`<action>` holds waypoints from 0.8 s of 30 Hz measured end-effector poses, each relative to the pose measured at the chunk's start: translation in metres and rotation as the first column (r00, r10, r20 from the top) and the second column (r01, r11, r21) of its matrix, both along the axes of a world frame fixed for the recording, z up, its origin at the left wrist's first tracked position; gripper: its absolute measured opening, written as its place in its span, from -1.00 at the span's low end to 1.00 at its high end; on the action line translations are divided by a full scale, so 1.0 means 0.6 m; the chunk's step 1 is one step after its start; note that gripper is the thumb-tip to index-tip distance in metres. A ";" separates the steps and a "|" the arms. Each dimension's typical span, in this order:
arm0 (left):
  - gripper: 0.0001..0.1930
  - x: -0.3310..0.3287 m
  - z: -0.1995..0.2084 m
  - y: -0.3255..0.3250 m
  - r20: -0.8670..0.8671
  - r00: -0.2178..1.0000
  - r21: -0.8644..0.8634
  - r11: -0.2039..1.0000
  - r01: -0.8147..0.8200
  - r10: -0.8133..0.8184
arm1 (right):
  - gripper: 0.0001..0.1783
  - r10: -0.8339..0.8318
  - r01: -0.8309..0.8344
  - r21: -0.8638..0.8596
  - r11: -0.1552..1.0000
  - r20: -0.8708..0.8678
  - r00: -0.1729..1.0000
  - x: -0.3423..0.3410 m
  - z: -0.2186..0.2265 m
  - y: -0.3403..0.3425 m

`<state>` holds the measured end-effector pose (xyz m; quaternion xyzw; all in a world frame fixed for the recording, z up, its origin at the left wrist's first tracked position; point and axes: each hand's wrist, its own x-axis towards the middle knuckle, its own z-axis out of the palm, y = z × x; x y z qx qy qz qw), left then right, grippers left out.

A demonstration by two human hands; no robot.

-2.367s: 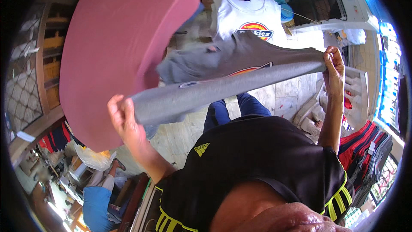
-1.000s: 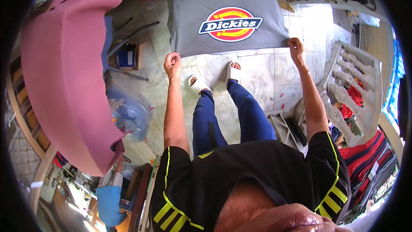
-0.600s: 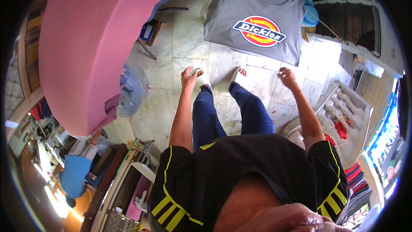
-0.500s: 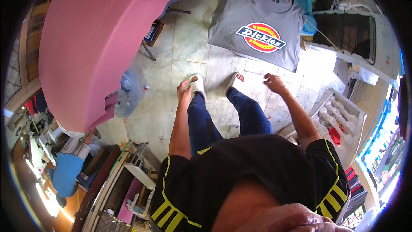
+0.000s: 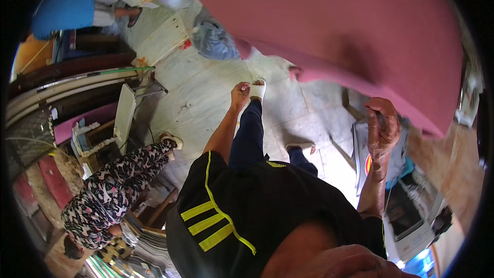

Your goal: The person irons a gray t-shirt on a pink ironing board. They use a white steam iron to press the front and back of the shirt, frequently adjusting the fabric and flipping the garment to ensure all areas are smoothed.

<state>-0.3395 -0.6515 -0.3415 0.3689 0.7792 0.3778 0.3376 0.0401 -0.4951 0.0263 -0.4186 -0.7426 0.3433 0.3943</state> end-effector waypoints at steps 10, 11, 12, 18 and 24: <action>-0.79 -0.346 0.000 0.349 -0.006 0.960 0.137 0.951 -0.276 0.279 | -0.74 -0.219 0.066 0.287 0.956 0.541 0.812 -0.242 -0.001 0.158; -0.74 -0.366 -0.025 0.374 -0.053 0.960 0.152 0.952 -0.264 0.275 | -0.72 -0.220 0.077 0.268 0.960 0.558 0.800 -0.242 -0.001 0.156; -0.68 -0.379 -0.053 0.403 -0.100 0.959 0.165 0.955 -0.246 0.264 | -0.71 -0.226 0.094 0.250 0.964 0.574 0.787 -0.230 -0.004 0.154; -0.62 -0.390 -0.208 0.515 -0.308 0.912 -0.082 0.948 -0.309 0.270 | -0.62 -0.200 0.121 0.168 0.978 0.607 0.769 -0.217 -0.001 0.159; -0.58 -0.330 -0.262 0.492 0.001 0.988 -0.100 0.983 -0.155 0.156 | -0.59 -0.162 0.077 0.173 0.982 0.560 0.813 -0.202 -0.005 0.173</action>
